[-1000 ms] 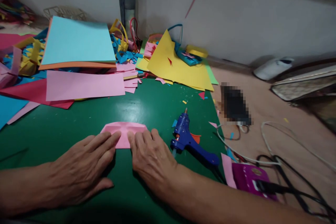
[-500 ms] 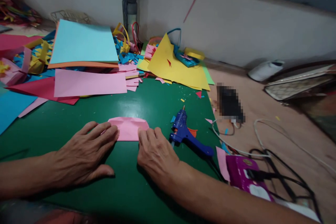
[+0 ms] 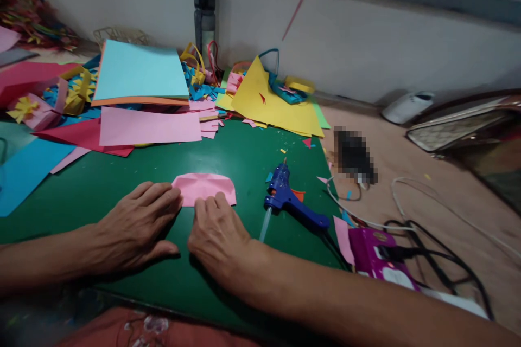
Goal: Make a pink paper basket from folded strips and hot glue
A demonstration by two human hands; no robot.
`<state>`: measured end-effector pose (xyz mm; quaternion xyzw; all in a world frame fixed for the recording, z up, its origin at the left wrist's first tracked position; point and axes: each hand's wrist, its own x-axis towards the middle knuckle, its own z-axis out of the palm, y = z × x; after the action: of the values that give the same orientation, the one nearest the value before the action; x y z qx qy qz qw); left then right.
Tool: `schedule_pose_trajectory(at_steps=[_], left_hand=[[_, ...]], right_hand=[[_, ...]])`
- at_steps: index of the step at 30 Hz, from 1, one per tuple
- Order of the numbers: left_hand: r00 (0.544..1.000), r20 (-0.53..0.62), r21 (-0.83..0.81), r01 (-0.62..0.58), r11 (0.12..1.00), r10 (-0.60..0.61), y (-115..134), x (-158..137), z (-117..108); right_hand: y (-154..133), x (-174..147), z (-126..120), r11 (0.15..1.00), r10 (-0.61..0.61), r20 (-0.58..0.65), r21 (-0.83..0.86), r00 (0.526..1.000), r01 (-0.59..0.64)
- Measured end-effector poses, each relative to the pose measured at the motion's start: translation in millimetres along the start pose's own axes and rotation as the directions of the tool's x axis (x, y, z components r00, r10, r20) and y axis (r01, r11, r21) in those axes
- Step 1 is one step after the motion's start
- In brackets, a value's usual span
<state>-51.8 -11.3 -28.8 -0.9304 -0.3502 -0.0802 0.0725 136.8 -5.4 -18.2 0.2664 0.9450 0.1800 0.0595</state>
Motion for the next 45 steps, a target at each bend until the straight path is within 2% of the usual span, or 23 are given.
schedule_pose_trajectory(at_steps=[2,4,9,13,19,22,25,27,29,32,35,38,41,45], left_hand=[[1.000,-0.006,-0.004,-0.004,1.000,0.004,-0.5,-0.6,-0.1],[1.000,-0.008,0.000,0.001,1.000,-0.001,-1.1,-2.1,-0.3],[1.000,-0.009,0.007,0.007,1.000,-0.007,-2.2,-7.7,-1.2],[1.000,0.001,0.006,0.026,1.000,-0.026,-1.6,-11.7,-1.3],[0.999,-0.038,0.015,0.040,0.999,-0.039,-0.2,-18.2,-0.8],[0.993,-0.113,-0.029,0.040,0.999,-0.043,-0.8,-22.4,0.0],[0.966,-0.253,-0.065,0.041,0.997,-0.057,-2.6,-23.4,0.3],[0.939,-0.335,-0.065,0.056,0.996,-0.074,-4.3,-19.9,-0.7],[0.918,-0.382,-0.078,0.086,0.993,-0.110,-6.5,-12.5,-3.1],[0.912,-0.368,-0.155,0.131,0.979,-0.180,-11.0,2.1,-7.2],[0.930,-0.279,-0.268,0.165,0.949,-0.240,-16.1,13.8,-8.6],[0.941,-0.209,-0.342,0.185,0.921,-0.267,-19.4,18.1,-6.3],[0.957,-0.163,-0.314,0.179,0.932,-0.239,-18.7,17.5,-1.2],[0.960,-0.217,-0.262,0.115,0.958,-0.174,-16.9,17.5,9.2]], right_hand=[[-5.1,5.9,2.1,1.000,-0.013,-0.059,0.020,0.998,0.014],[-4.7,6.1,2.4,0.999,-0.025,-0.068,0.020,0.997,0.026],[10.5,-17.5,-1.1,0.998,0.022,0.078,-0.058,0.997,-0.017],[17.0,-34.8,-0.3,0.994,0.073,0.073,-0.087,0.995,-0.066],[19.9,-46.0,6.4,0.988,0.150,0.062,0.018,0.987,-0.151],[28.4,-49.6,-1.9,0.972,0.208,0.150,0.076,0.967,-0.221],[42.8,-48.0,-20.8,0.919,0.333,0.214,0.146,0.918,-0.367],[52.3,-43.6,-32.3,0.865,0.424,0.160,0.219,0.891,-0.451],[59.0,-37.4,-38.0,0.817,0.461,0.100,0.339,0.882,-0.466],[62.2,-25.9,-34.9,0.733,0.462,0.086,0.523,0.882,-0.435],[59.2,-14.0,-25.5,0.668,0.466,0.111,0.606,0.878,-0.432],[52.6,-5.5,-17.4,0.724,0.428,0.084,0.564,0.900,-0.397],[43.5,-1.9,-11.3,0.805,0.380,0.046,0.476,0.924,-0.355],[32.0,-2.6,-5.9,0.876,0.346,0.022,0.351,0.938,-0.331]])
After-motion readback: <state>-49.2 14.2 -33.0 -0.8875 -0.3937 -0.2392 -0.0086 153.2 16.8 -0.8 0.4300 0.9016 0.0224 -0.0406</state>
